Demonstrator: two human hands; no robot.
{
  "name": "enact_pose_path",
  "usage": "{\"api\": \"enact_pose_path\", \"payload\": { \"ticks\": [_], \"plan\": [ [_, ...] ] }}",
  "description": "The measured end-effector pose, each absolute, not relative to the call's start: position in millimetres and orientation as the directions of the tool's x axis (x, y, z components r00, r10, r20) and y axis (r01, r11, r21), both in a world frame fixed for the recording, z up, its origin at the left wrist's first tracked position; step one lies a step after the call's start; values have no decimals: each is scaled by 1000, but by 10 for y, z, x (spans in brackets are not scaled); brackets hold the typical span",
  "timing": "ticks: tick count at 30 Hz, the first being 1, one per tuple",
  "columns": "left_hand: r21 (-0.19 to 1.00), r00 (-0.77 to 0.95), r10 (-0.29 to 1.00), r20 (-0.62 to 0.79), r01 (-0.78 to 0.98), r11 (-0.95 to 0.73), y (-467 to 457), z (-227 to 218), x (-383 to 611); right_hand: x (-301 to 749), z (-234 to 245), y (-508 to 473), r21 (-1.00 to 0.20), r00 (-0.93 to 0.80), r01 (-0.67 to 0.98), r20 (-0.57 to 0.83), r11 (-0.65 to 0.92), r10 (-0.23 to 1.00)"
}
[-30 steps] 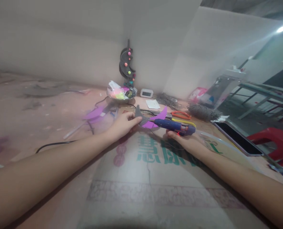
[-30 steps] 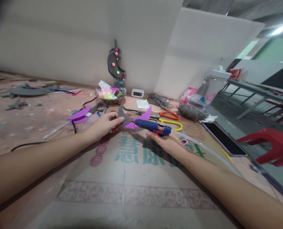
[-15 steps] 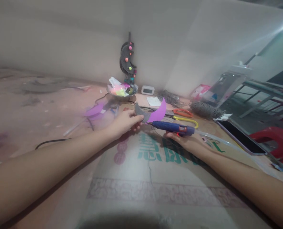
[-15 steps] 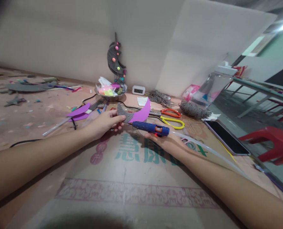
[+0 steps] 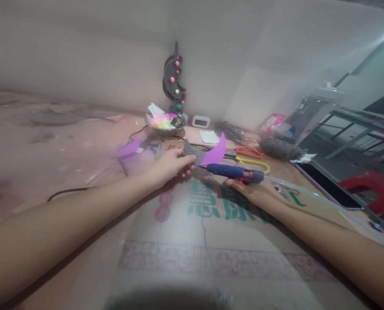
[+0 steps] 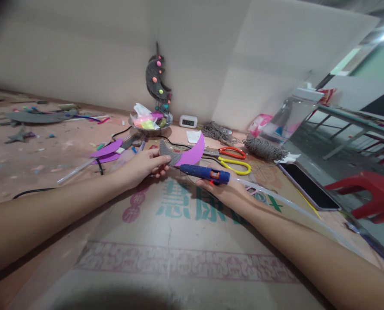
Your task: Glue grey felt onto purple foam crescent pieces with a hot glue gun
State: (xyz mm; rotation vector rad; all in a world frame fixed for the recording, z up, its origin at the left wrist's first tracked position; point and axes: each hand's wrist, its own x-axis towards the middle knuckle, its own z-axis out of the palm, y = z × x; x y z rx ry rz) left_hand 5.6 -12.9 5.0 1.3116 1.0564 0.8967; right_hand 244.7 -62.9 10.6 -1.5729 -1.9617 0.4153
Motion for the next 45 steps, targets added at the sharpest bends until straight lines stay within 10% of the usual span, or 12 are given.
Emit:
{"api": "enact_pose_path", "payload": {
  "ticks": [45],
  "plan": [
    [993,317,945,-75,105,44,-101,17,34,2379,178,-646,-596,-109,767,246,239,963]
  ]
}}
